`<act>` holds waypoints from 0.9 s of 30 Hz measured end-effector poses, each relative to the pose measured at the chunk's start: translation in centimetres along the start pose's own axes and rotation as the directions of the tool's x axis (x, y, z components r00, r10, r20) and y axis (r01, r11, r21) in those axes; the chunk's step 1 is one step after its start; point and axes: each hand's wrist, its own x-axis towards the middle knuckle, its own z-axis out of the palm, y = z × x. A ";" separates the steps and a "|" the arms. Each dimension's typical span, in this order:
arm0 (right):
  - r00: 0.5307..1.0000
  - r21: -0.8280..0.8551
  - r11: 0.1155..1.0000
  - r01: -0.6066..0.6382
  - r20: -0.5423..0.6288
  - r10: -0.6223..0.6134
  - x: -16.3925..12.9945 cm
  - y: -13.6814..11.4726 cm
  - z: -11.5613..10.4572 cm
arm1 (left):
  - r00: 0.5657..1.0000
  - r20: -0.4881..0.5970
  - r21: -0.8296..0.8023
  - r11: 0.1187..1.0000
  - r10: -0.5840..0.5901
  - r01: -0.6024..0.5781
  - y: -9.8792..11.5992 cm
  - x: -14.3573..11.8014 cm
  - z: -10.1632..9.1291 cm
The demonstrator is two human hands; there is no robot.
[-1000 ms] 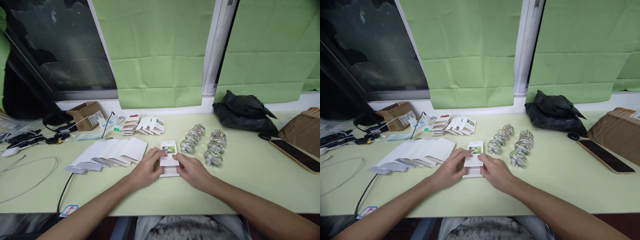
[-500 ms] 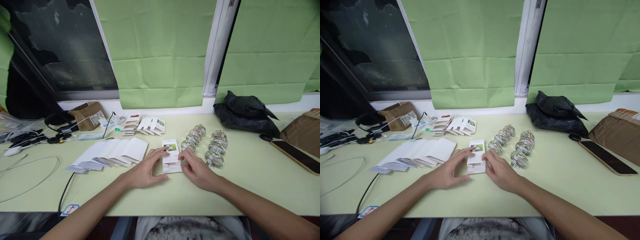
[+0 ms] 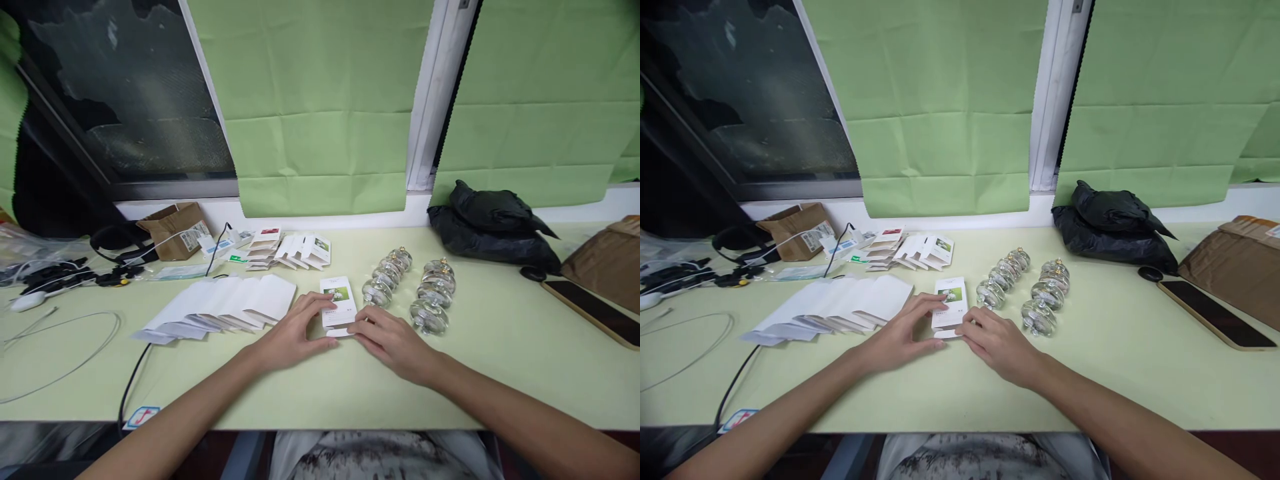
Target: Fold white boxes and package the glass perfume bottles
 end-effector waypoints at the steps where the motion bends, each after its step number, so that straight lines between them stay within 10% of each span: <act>1: 1.000 0.002 1.000 -0.002 -0.004 0.002 0.0 0.0 0.0 | 1.000 0.000 -0.003 1.000 0.002 -0.002 0.0 0.0 0.0; 27: 0.969 0.089 0.974 -0.209 -0.115 0.218 0.7 0.0 0.9 | 0.999 0.009 0.031 0.999 -0.035 0.035 0.2 0.2 0.0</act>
